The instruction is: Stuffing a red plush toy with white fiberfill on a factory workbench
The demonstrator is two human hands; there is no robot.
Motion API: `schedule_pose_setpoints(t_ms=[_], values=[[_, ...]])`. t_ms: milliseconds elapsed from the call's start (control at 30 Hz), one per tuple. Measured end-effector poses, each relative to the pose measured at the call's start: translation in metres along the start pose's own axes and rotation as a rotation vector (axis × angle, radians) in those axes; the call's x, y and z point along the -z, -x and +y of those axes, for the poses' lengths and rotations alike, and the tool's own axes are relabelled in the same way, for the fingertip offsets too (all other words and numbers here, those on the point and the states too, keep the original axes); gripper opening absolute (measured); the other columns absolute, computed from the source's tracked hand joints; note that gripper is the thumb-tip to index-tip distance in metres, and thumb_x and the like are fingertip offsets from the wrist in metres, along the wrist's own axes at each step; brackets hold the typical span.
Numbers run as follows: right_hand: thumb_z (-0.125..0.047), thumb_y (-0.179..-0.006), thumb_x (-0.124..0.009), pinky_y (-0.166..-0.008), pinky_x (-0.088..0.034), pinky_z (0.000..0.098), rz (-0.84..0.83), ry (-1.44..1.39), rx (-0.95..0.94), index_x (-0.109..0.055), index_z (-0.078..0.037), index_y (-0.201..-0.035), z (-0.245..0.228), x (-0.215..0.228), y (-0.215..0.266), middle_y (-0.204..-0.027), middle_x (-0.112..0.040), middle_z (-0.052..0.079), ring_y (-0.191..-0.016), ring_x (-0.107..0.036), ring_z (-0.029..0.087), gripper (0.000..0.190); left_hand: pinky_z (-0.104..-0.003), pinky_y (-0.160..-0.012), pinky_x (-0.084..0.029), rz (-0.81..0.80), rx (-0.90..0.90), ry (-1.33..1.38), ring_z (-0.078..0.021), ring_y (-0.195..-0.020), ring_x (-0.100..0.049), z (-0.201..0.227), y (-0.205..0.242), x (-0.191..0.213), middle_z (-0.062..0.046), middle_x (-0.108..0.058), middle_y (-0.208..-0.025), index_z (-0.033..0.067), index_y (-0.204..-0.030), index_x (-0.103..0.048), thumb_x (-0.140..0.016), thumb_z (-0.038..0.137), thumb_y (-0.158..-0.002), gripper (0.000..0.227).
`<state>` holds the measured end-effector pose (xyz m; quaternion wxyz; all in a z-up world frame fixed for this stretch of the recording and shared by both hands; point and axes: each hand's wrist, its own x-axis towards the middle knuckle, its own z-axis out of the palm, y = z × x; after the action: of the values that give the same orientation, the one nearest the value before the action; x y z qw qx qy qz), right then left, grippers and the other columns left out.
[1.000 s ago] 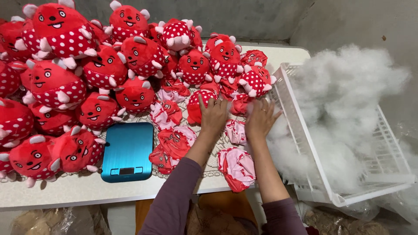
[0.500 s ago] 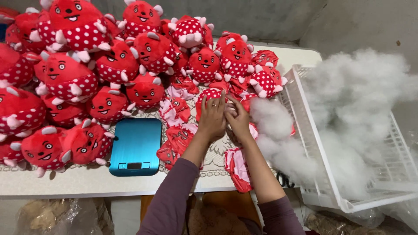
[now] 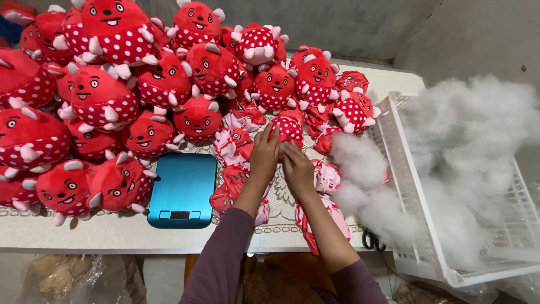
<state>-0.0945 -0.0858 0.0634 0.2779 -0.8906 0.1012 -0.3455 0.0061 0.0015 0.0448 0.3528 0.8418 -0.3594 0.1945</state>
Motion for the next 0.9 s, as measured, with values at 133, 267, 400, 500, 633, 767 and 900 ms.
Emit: schedule_pose_setpoints(t_ms=[133,267,400,500,633,767,900], values=[[-0.007,-0.089,-0.073,-0.108,-0.048,0.0378,0.044,0.066,0.027,-0.079,-0.01,-0.102,0.026,-0.006,-0.002,-0.104,-0.079,0.008,-0.12,-0.068,0.027,0.015,-0.033,-0.083,-0.061,0.039,-0.012,-0.099,-0.0251,-0.112,-0.058,0.0,0.0,-0.002,-0.004,-0.06,-0.142,0.016,-0.14,-0.06,-0.069,0.025,-0.089,0.053],[-0.017,-0.08,-0.084,-0.093,-0.053,0.0333,0.125,0.159,-0.028,-0.078,-0.023,-0.097,0.035,-0.012,-0.012,-0.096,-0.075,-0.005,-0.106,-0.067,0.019,0.019,-0.039,-0.09,-0.056,0.171,-0.138,-0.136,-0.0302,-0.123,-0.058,0.003,-0.004,-0.003,-0.007,-0.06,-0.145,0.0118,-0.131,-0.066,-0.068,0.023,-0.088,0.044],[-0.013,-0.063,-0.092,-0.089,-0.05,0.0419,0.197,0.218,-0.049,-0.069,-0.02,-0.097,0.026,-0.01,-0.028,-0.103,-0.063,0.002,-0.101,-0.061,0.029,0.042,-0.033,-0.083,-0.061,0.202,-0.147,-0.157,-0.0271,-0.127,-0.061,0.004,0.007,-0.013,-0.005,-0.059,-0.146,0.0112,-0.132,-0.066,-0.065,0.02,-0.088,0.046],[-0.007,-0.063,-0.086,-0.091,-0.052,0.0445,0.161,0.137,-0.154,-0.061,-0.018,-0.113,0.027,-0.017,-0.037,-0.119,-0.053,0.006,-0.107,-0.063,0.034,0.057,-0.031,-0.078,-0.062,0.236,-0.138,-0.216,-0.0262,-0.12,-0.065,0.007,0.005,-0.006,-0.005,-0.064,-0.141,0.013,-0.129,-0.068,-0.064,0.024,-0.087,0.044],[-0.008,-0.08,-0.075,-0.096,-0.052,0.0447,0.098,0.29,-0.018,-0.061,-0.016,-0.123,0.014,-0.016,-0.048,-0.131,-0.055,0.013,-0.117,-0.063,0.037,0.047,-0.037,-0.082,-0.06,0.232,-0.155,-0.233,-0.0297,-0.117,-0.067,0.013,0.005,-0.007,-0.006,-0.069,-0.133,0.0127,-0.122,-0.073,-0.063,0.024,-0.085,0.04],[-0.016,-0.084,-0.072,-0.088,-0.058,0.0398,0.029,0.44,0.008,-0.061,-0.025,-0.129,0.022,-0.016,-0.055,-0.125,-0.059,0.004,-0.106,-0.07,0.031,0.046,-0.049,-0.093,-0.055,0.233,-0.197,-0.214,-0.0367,-0.121,-0.064,0.021,0.004,-0.011,-0.011,-0.069,-0.132,0.0082,-0.117,-0.075,-0.064,0.019,-0.082,0.038],[-0.013,-0.074,-0.075,-0.083,-0.056,0.0387,0.173,0.547,0.05,-0.067,-0.024,-0.117,0.051,-0.023,-0.051,-0.107,-0.057,0.005,-0.101,-0.065,0.031,0.046,-0.053,-0.092,-0.056,0.16,-0.124,-0.168,-0.0419,-0.127,-0.058,0.027,-0.003,0.002,-0.017,-0.06,-0.143,0.0032,-0.131,-0.066,-0.061,0.017,-0.085,0.049]])
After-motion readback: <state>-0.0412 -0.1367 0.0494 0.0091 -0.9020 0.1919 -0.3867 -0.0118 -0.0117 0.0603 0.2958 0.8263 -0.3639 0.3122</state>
